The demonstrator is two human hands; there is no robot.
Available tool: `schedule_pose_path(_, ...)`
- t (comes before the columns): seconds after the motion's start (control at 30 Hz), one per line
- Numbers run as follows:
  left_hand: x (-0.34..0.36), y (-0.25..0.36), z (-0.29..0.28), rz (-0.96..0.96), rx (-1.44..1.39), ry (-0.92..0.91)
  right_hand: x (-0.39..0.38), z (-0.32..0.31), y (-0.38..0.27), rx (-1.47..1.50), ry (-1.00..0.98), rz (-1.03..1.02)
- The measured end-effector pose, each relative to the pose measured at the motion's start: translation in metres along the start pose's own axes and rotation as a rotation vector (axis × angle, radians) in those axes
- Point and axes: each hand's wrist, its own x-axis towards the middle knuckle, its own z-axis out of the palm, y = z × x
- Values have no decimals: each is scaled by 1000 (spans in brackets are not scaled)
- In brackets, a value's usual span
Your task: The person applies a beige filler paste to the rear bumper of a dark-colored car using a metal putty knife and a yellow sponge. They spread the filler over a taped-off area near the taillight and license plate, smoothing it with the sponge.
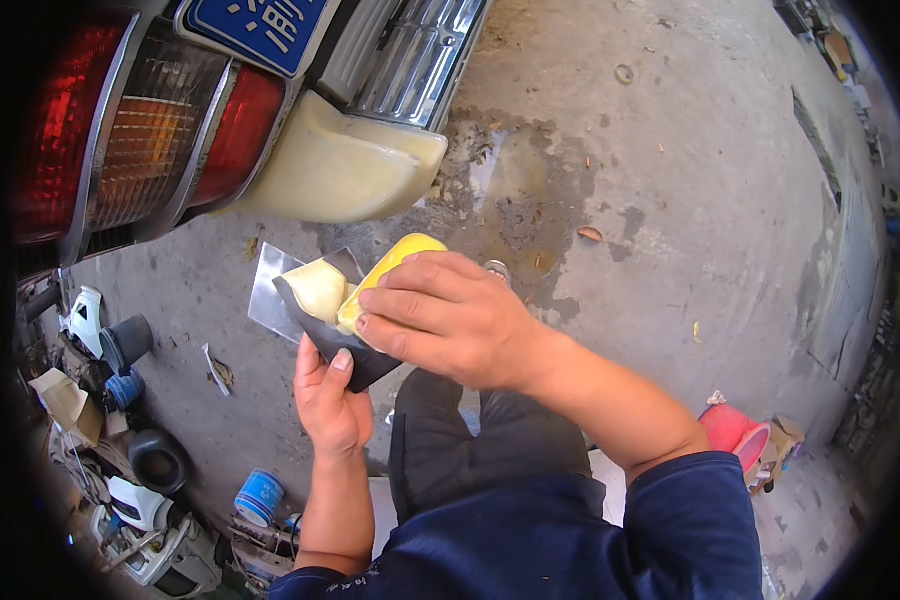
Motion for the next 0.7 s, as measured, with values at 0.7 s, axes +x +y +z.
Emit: schedule_pose_path(0.7, 38, 60, -163, -243, 205, -245, 9, 60, 69, -364, 310, 755)
